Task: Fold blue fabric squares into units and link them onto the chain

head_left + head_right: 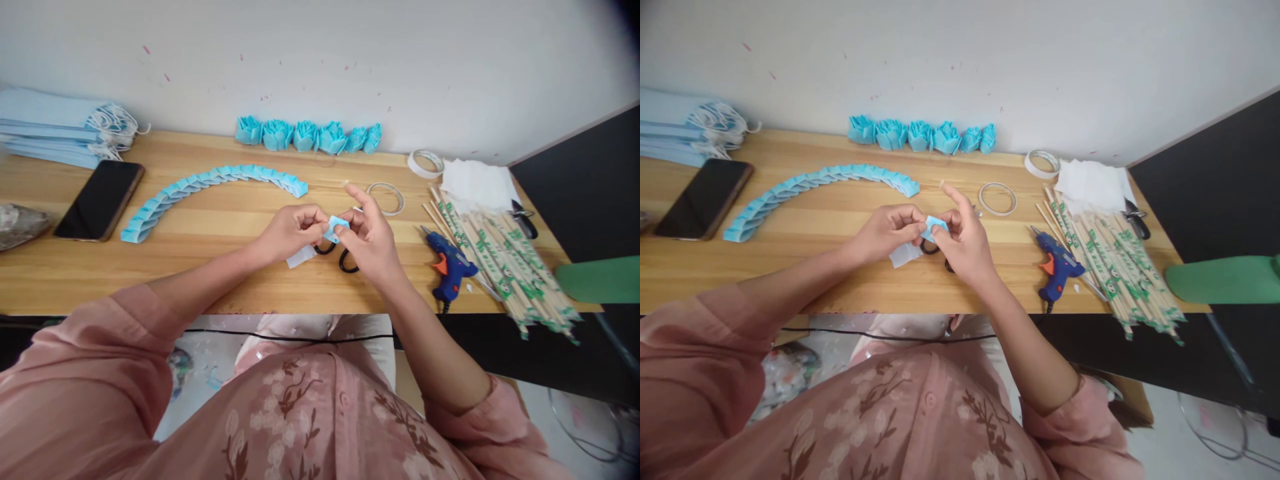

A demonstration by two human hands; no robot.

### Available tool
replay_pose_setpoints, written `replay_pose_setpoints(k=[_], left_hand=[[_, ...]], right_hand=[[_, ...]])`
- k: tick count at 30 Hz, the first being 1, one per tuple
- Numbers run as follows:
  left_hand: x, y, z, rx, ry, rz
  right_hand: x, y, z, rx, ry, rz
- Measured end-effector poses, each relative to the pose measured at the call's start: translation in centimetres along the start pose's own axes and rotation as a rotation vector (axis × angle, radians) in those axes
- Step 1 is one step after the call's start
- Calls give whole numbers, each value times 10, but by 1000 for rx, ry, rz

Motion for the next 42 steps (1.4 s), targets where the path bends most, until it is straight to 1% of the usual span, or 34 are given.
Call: replay_pose_setpoints(k=[4,8,11,13,15,17,18,20,24,31,36,42], left_hand=[[0,1,0,-4,-7,-4],[-1,1,0,-15,-11,15],[-1,2,0,-49,-31,44],[-1,2,0,-82,-46,61],[-1,1,1,-109,-59,68],[-1,1,2,-132,-75,58],[-1,0,3,-142,-85,46],[-1,0,4,-162,-103,22],[0,-1,7,-194,-123,5],[0,-1,10,-205,-113,32],[1,0,7,-207,-145,39],[1,1,6,-195,-148,32]], right_hand=[[0,1,1,-48,-16,-1],[-9,2,1,-116,-57,-23],[-21,1,-3,-203,-144,49],[-29,0,-8,-333,-268,122],[-35,-1,-12,-514,-419,155],[-37,-2,-15,-685,-538,147],[-38,-2,-15,-745,-578,136],[-38,-1,-15,-813,-629,129],[-38,-1,-16,-855,-687,157],[-34,-7,-19,-900,-718,168],[-31,-6,-19,-857,-786,136],[-31,-5,-17,-835,-768,109]])
Point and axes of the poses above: each hand's wrist, its own y-axis towards the middle knuckle, its own x-axis out of the palm, z = x × y, the point moved 1 cm from there along y, towards the middle knuckle, and after that the axes turned 8 degrees about z, right-handed, at the moved point
